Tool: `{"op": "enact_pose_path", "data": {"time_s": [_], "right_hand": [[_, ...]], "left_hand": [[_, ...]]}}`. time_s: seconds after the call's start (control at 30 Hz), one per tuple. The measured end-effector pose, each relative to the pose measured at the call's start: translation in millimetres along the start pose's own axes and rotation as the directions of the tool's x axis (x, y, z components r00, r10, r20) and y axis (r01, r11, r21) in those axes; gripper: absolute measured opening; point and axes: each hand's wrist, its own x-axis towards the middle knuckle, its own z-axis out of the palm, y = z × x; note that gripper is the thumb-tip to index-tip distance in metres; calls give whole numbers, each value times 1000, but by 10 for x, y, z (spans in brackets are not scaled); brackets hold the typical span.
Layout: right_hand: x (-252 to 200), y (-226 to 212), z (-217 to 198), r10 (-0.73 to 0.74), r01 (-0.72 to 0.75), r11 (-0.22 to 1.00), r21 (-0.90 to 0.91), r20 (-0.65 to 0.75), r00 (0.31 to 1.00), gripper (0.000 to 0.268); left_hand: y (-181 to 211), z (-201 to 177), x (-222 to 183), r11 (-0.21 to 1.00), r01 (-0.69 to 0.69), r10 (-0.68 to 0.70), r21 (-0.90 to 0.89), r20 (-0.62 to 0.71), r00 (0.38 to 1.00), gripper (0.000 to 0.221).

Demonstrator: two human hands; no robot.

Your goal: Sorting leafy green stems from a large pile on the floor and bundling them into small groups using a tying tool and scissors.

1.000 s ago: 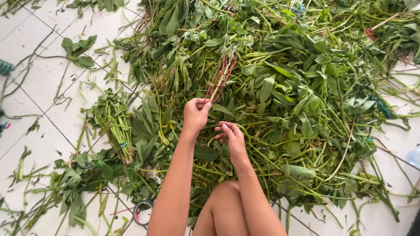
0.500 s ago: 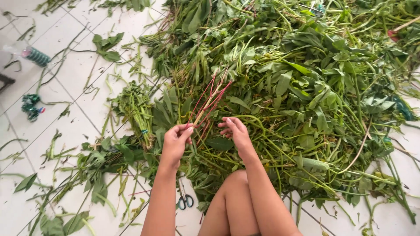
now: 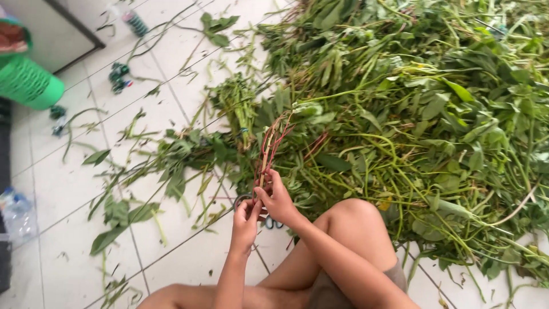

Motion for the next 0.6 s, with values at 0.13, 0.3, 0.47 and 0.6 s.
{"op": "enact_pose_path", "data": {"time_s": [0.13,0.3,0.47,0.6], "right_hand": [[-176,-95,224,-20,28,998,-57,128,992,63],[-362,-260,368,-128,172,982,-72,409,903,53],[-383,271,474,38,-35,999,-14,498,867,45],[-378,533,419,342,-206,923,-326,444,828,30]], "left_hand": [[24,-487,-254,1000,9,-9,-6,-18,1000,24],[-30,-873,-473,928,-70,55,-366,-50,997,47],[-241,-952,-317,789,-166,37,-591,-224,974,32],[-1199,-971,177,789,108,-311,-605,-241,919,28]]}}
